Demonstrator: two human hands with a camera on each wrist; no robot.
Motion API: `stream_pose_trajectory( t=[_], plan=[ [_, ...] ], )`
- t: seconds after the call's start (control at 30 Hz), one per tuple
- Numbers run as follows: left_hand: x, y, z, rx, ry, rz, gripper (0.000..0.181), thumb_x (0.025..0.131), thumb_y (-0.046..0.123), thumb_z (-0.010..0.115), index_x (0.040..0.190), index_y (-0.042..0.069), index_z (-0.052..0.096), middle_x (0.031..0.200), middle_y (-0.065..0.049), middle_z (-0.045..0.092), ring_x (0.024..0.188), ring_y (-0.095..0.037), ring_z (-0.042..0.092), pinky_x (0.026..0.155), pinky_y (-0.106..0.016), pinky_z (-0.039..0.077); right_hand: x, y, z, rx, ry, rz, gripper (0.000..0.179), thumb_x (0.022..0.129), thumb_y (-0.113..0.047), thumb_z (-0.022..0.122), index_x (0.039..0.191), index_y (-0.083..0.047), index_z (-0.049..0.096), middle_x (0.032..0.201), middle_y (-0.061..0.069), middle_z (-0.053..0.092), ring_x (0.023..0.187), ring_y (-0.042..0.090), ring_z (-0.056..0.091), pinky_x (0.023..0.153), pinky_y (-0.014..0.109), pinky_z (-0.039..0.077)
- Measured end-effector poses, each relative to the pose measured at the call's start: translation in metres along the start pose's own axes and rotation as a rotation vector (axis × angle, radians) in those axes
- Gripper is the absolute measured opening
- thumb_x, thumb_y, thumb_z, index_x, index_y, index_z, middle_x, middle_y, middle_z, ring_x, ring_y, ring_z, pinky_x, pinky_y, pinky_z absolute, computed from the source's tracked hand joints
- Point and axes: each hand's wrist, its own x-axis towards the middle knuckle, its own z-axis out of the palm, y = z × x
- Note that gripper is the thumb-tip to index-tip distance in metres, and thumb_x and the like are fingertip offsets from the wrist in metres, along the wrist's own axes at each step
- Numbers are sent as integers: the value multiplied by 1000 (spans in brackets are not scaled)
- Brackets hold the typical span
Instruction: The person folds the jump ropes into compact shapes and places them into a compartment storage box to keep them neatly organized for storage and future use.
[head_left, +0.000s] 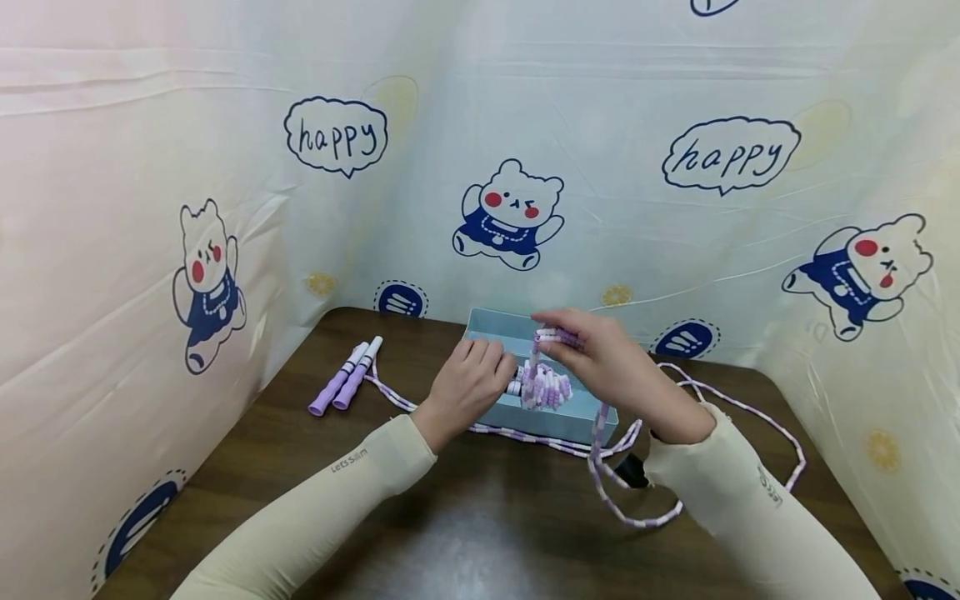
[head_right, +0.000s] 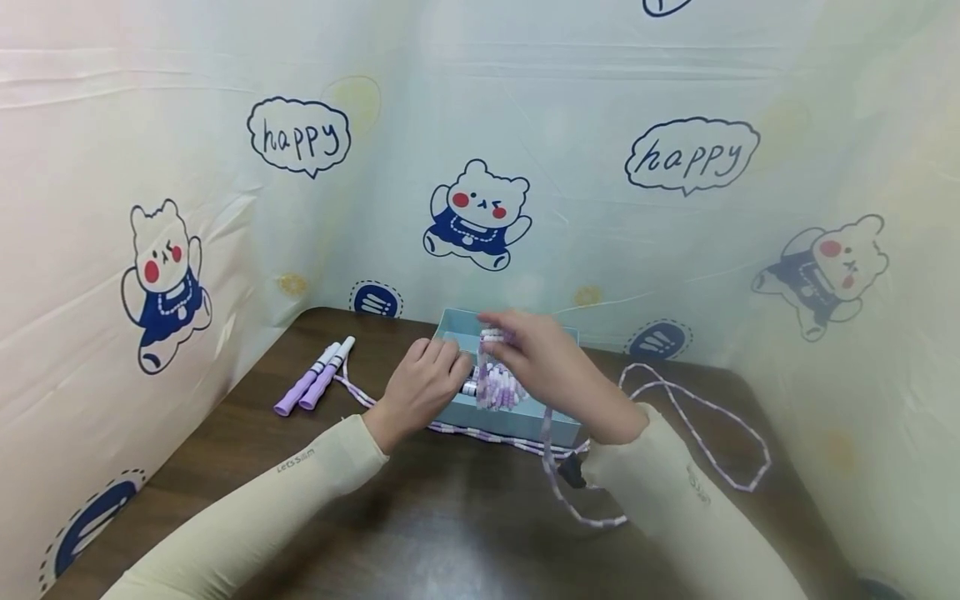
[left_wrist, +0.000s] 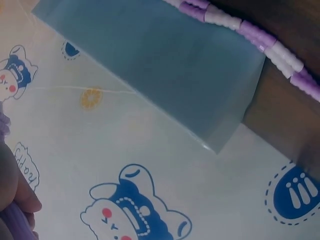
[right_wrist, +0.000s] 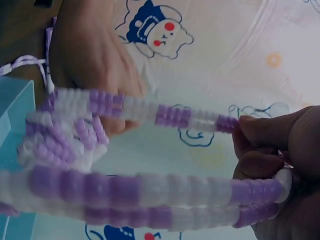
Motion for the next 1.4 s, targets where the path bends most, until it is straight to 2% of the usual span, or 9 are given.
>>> stream_pose_trajectory(
  t=[0.13,0.27,0.47,0.7,0.83,0.97,1.17,1.3,1.4],
  plan=[
    [-1,2,-1,-24,30,34,21,90,19,68,104,7,59,90,-10,56,78,-25,53,71,-34,45,11,10,-3,-36,42,-17,29,92,-13,67,120,-6,67,111,8,69,96,20,67,80,37,55],
    [0,4,-5,-12,60,58,14,94,17,62,103,8,59,91,-9,56,80,-24,55,71,-33,46,20,22,-6,-91,89,-32,26,90,-14,69,115,-6,69,108,8,70,95,21,67,78,36,55],
    [4,5,-10,-9,85,68,11,94,16,61,102,9,60,90,-8,56,80,-23,55,72,-32,46,28,37,-7,-80,116,-28,24,91,-13,68,115,-8,71,109,6,69,95,20,66,79,36,55],
    [9,3,-16,-40,111,65,9,96,17,57,101,9,59,90,-7,56,79,-23,55,71,-32,44,35,60,-5,-54,109,80,23,93,-16,65,114,-10,72,107,3,68,95,20,63,80,38,54],
    [11,2,-19,-40,128,70,10,97,19,56,102,10,58,91,-7,56,80,-23,55,72,-32,44,36,79,0,-17,57,180,22,96,-22,62,114,-14,72,106,1,66,96,20,60,80,40,52],
    [13,1,-23,-43,180,68,10,97,18,55,103,9,57,91,-7,56,81,-23,56,73,-33,44,35,97,9,35,-5,245,25,98,-28,58,111,-14,73,105,1,64,91,22,57,75,40,50],
    [17,-1,-28,-97,242,47,13,97,16,58,106,7,58,94,-9,58,84,-25,57,74,-35,45,33,115,29,176,-43,168,26,98,-28,59,112,-12,73,101,5,63,72,24,51,60,35,45],
    [18,-1,-33,-169,261,17,21,91,16,67,108,5,60,98,-11,60,89,-26,57,76,-36,45,26,123,44,291,19,83,24,98,-18,57,115,-8,71,106,8,60,65,23,48,54,33,44],
    [19,-1,-37,-220,265,-9,27,88,16,71,109,4,60,99,-11,59,92,-26,57,77,-36,45,20,126,57,316,97,-25,22,98,-3,54,112,2,70,110,15,57,72,20,48,58,30,44]
  ],
)
